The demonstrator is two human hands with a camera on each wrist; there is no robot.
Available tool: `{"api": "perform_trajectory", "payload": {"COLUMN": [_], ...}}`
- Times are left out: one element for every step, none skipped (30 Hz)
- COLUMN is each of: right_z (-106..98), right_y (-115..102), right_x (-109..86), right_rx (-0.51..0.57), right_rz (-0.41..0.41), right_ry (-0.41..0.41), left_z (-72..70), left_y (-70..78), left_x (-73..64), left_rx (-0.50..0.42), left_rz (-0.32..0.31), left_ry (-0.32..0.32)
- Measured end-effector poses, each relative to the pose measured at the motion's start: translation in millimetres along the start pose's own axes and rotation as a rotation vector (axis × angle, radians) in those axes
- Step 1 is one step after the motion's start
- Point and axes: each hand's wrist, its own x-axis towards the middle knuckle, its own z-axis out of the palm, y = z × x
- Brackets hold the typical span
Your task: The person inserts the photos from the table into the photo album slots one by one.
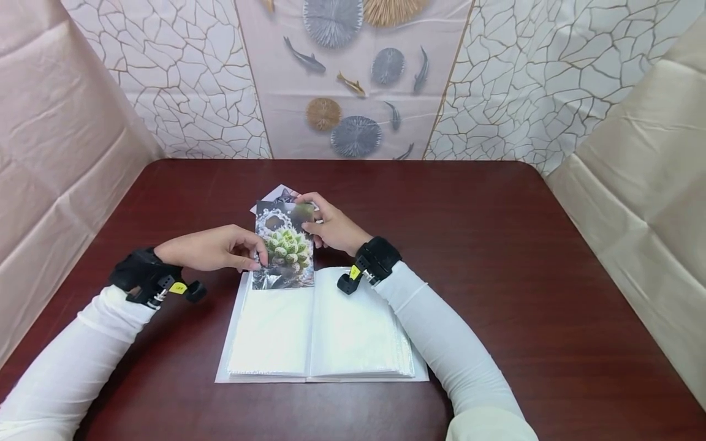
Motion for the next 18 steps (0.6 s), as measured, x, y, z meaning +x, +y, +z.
{"api": "perform_trajectory", "payload": {"right_z": [0.2,0.4,0.6,0.9,1.3,1.7,2.2,2.5,2.9,3.1,3.2,3.2,2.9,2.5,2.1,1.4,0.7,-0.2], "right_y": [0.5,0.7,1.3,1.9,2.4,2.6,2.8,3.2,3.2,2.9,2.5,1.9,1.7,1.4,0.8,0.4,0.1,-0.4], "right_x": [0.0,-0.3,-0.3,-0.5,-0.7,-1.1,-1.6,-1.8,-2.1,-2.5,-2.8,-3.1,-3.0,-2.8,-2.8,-2.6,-2.2,-1.9], "right_rx": [-0.001,-0.003,-0.006,-0.006,-0.006,-0.008,-0.009,-0.011,-0.011,-0.013,-0.016,-0.019,-0.023,-0.026,-0.032,-0.037,-0.040,-0.042], "right_rz": [0.000,0.000,0.000,-0.001,-0.001,-0.003,-0.005,-0.006,-0.008,-0.011,-0.014,-0.016,-0.018,-0.021,-0.025,-0.028,-0.031,-0.033], "right_ry": [0.001,0.001,0.002,-0.001,-0.005,-0.010,-0.016,-0.022,-0.025,-0.027,-0.028,-0.026,-0.024,-0.022,-0.021,-0.021,-0.020,-0.019], "left_z": [0.3,0.6,1.0,1.4,1.9,2.5,3.0,3.5,3.8,4.0,4.0,3.9,3.7,3.4,2.9,2.4,1.8,1.2], "left_y": [-0.1,-0.4,-0.8,-0.9,-0.9,-0.9,-0.9,-0.9,-1.0,-1.1,-1.1,-1.1,-0.9,-0.5,-0.2,0.2,0.7,0.8], "left_x": [-0.2,-0.4,-0.6,-0.9,-1.2,-1.5,-1.7,-1.8,-1.8,-1.7,-1.6,-1.4,-1.2,-1.0,-0.8,-0.5,-0.2,0.2], "left_rx": [0.001,0.002,0.001,-0.004,-0.009,-0.014,-0.017,-0.022,-0.027,-0.029,-0.030,-0.028,-0.027,-0.027,-0.026,-0.026,-0.025,-0.021], "left_rz": [0.002,0.001,0.000,-0.004,-0.008,-0.013,-0.018,-0.023,-0.025,-0.026,-0.025,-0.025,-0.025,-0.025,-0.025,-0.024,-0.024,-0.020], "left_ry": [0.001,0.002,0.003,0.003,0.002,0.001,-0.001,-0.003,-0.004,-0.004,-0.002,0.000,0.002,0.003,0.004,0.004,0.004,0.003]}}
